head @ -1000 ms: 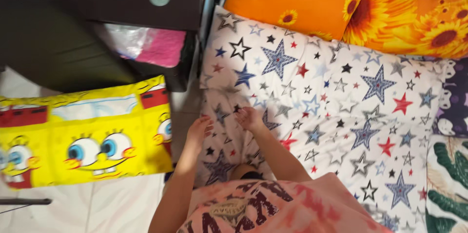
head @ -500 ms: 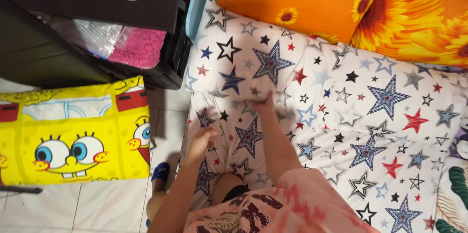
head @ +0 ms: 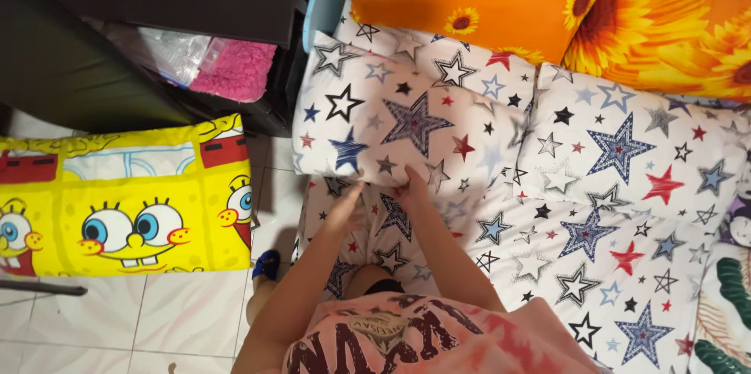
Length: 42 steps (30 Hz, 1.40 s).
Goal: The person arranges several decorative pillows on a bed, including a Spongebob pillow, a star-patterned pillow, and sunflower-patterned pillows. They also smooth the bedsheet and briefly open and close a window before returning to adjust the pillows.
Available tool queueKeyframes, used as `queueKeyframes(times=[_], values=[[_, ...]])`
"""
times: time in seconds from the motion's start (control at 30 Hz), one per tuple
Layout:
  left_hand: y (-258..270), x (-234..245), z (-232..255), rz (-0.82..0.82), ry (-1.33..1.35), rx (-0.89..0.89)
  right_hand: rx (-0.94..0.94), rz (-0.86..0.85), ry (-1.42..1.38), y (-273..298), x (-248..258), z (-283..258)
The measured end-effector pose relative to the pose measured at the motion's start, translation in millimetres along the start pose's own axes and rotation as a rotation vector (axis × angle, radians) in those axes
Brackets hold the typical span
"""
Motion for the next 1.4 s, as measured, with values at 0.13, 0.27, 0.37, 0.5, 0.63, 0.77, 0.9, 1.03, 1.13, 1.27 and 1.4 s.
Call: queueKeyframes(times=[0.13,0.27,0.37,0.5,0.63,0.77,0.9,1.03,1.13,1.27,1.4], values=[[-19.2,-4.5,14.4,-0.119,0.462,-0.066,0.069,-0.117,0.072,34.8,-30.4,-18.6],[-65.2,6.5,59.7,-0.194,0.847,-0.349,-0.107,-0.255,0.371,104.6,-49.1,-6.5],[-78.3,22.4,68.8,-0.082,0.84,-0.426,0.086,-0.435,1.094,150.8,-46.0,-16.9],[-56.4,13.7,47.9,-0.045,0.66,-0.332,1.028,-0.506,0.85,166.6,-87.8,-71.3],[-1.8,15.7,17.6,-0.13,0.502,-0.67,1.145,-0.723,1.18,134.0,-146.2,-36.7],[34.8,68.5,13.0,-0.099,0.643,-0.68,0.956,-0.899,1.367,100.6,-188.0,-5.4],[87.4,87.2,1.5,-0.109,0.665,-0.781,0.846,-0.894,1.387,121.1,-194.4,17.7],[150.7,121.9,7.0,-0.176,0.961,-0.916,0.96,-1.025,1.335,194.5,-251.5,47.4],[192.3,166.2,12.0,-0.335,1.156,-0.977,1.127,-1.195,1.257,270.5,-307.3,69.4],[218.0,255.0,4.9,-0.271,1.354,-1.159,1.295,-1.415,1.19,336.8,-365.1,125.2],[208.4,382.1,-23.9,0.614,1.165,-1.22,1.255,-1.431,1.279,305.2,-395.2,231.7]])
Point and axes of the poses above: each hand's wrist, its own y-axis away from the middle knuckle, its own x-axis out of the back of the hand, z = x × y, the point moved 5 cm from there along -y, towards the middle knuckle, and after that the axes turned 4 degrees about y, right-handed, at the moved point
